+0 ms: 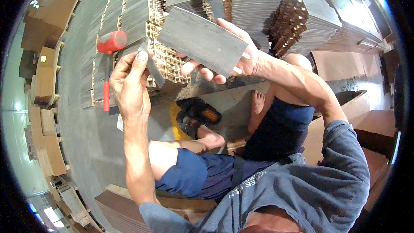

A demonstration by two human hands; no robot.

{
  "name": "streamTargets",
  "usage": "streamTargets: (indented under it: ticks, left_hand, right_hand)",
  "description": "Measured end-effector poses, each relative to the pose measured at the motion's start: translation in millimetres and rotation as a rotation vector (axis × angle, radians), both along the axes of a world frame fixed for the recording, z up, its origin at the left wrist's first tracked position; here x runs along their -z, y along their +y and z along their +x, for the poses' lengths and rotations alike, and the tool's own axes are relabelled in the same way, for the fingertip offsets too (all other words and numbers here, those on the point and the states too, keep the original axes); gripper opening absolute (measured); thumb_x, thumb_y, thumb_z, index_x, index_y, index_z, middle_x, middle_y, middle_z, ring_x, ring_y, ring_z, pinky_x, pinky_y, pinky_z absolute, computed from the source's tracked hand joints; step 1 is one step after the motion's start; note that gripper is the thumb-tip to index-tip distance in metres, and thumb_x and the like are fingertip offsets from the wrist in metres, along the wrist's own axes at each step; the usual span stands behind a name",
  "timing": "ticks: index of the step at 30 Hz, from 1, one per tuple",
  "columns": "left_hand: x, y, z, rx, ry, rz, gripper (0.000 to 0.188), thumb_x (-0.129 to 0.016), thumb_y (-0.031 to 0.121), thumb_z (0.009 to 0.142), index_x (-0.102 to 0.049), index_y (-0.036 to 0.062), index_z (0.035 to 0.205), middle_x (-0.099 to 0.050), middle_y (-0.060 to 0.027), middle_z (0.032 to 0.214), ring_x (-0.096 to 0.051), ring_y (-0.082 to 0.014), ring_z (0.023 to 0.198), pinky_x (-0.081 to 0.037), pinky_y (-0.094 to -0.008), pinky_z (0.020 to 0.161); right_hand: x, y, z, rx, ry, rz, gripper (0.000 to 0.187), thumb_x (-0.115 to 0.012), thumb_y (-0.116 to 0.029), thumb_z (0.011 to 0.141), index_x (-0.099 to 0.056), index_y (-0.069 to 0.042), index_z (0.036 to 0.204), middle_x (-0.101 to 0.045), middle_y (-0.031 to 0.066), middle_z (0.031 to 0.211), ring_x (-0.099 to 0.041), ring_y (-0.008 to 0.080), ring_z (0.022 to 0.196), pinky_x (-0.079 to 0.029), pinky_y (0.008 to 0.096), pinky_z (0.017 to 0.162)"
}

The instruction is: The person sands the edges and surfaces of small wooden blocks by hand using a piece of sandpaper, then places them into a large wooden frame structure.

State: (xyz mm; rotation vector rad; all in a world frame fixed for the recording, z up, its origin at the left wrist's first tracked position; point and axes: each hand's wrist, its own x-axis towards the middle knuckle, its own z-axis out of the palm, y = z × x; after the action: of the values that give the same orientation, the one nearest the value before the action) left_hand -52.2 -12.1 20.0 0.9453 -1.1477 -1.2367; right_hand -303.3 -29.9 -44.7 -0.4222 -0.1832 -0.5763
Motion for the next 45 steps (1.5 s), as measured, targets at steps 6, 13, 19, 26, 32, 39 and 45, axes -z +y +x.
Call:
streamTargets:
  ticks: [6,13,19,26,32,39,45]
  left_hand:
    - [-4.1,17.8,-38.4,-0.059,-0.637,-0.486,0.008,-0.069,-0.001,0.084,-0.07,-0.0007,0.092,-0.068,-0.0038,0.089,-0.06,-0.009,0.076,-0.047,-0.023,0.069]
    - [6.3,23.9,-64.3,0.049,-0.82,-0.61,0.012,-0.068,-0.004,0.081,-0.069,-0.0008,0.093,-0.064,-0.0099,0.079,-0.063,-0.0202,0.066,-0.049,-0.031,0.06]
    - [8.0,26.0,-64.1,0.082,-0.915,-0.754,0.013,-0.067,-0.006,0.082,-0.069,-0.0021,0.094,-0.064,-0.0105,0.082,-0.063,-0.0175,0.068,-0.05,-0.029,0.062]
    - [5.9,27.2,-64.8,0.078,-0.957,-0.812,0.012,-0.067,-0.004,0.081,-0.068,-0.0012,0.092,-0.063,-0.0121,0.082,-0.064,-0.0254,0.07,-0.051,-0.0344,0.063]
    - [6.7,31.8,-66.8,0.141,-0.904,-0.802,0.011,-0.066,-0.002,0.082,-0.067,-0.0009,0.092,-0.063,-0.0122,0.081,-0.064,-0.0277,0.071,-0.052,-0.036,0.063]
    - [5.9,32.2,-68.3,0.181,-0.889,-0.787,0.012,-0.067,-0.002,0.08,-0.068,0.0,0.092,-0.063,-0.0124,0.082,-0.064,-0.0284,0.072,-0.052,-0.0362,0.064]
    - [-1.1,29.3,-48.5,0.004,-0.82,-0.664,0.011,-0.069,-0.004,0.08,-0.069,-0.0015,0.091,-0.067,-0.01,0.083,-0.063,-0.0177,0.074,-0.05,-0.0285,0.067]
  right_hand:
    - [-5.7,10.4,-0.6,0.219,0.204,0.036,0.072,-0.036,-0.062,0.095,-0.045,-0.007,0.139,-0.06,0.0268,0.123,-0.068,0.0299,0.089,-0.057,0.0416,0.072]
    - [-1.0,14.0,5.1,0.375,0.319,0.064,0.06,-0.049,-0.056,0.094,-0.056,-0.005,0.125,-0.067,0.015,0.11,-0.067,0.0286,0.089,-0.056,0.0433,0.071]
    - [2.8,13.6,2.3,0.367,0.301,0.06,0.057,-0.054,-0.052,0.093,-0.058,-0.004,0.122,-0.067,0.0137,0.111,-0.066,0.024,0.094,-0.055,0.0408,0.078]
    - [0.6,13.6,2.0,0.374,0.274,0.097,0.052,-0.057,-0.048,0.092,-0.059,-0.003,0.12,-0.067,0.0126,0.111,-0.064,0.0213,0.098,-0.053,0.0367,0.088]
    - [2.0,13.9,4.8,0.399,0.301,0.137,0.05,-0.057,-0.046,0.093,-0.06,-0.003,0.12,-0.067,0.0127,0.11,-0.065,0.0215,0.097,-0.053,0.0367,0.087]
    - [1.7,16.3,2.8,0.418,0.363,0.148,0.05,-0.058,-0.046,0.093,-0.06,-0.002,0.117,-0.068,0.0133,0.105,-0.066,0.0205,0.092,-0.055,0.036,0.084]
    - [-3.5,8.6,-19.7,0.43,1.005,-0.763,0.074,-0.057,-0.058,0.089,-0.055,0.003,0.129,-0.066,0.0135,0.114,-0.062,0.0256,0.099,-0.05,0.0358,0.088]
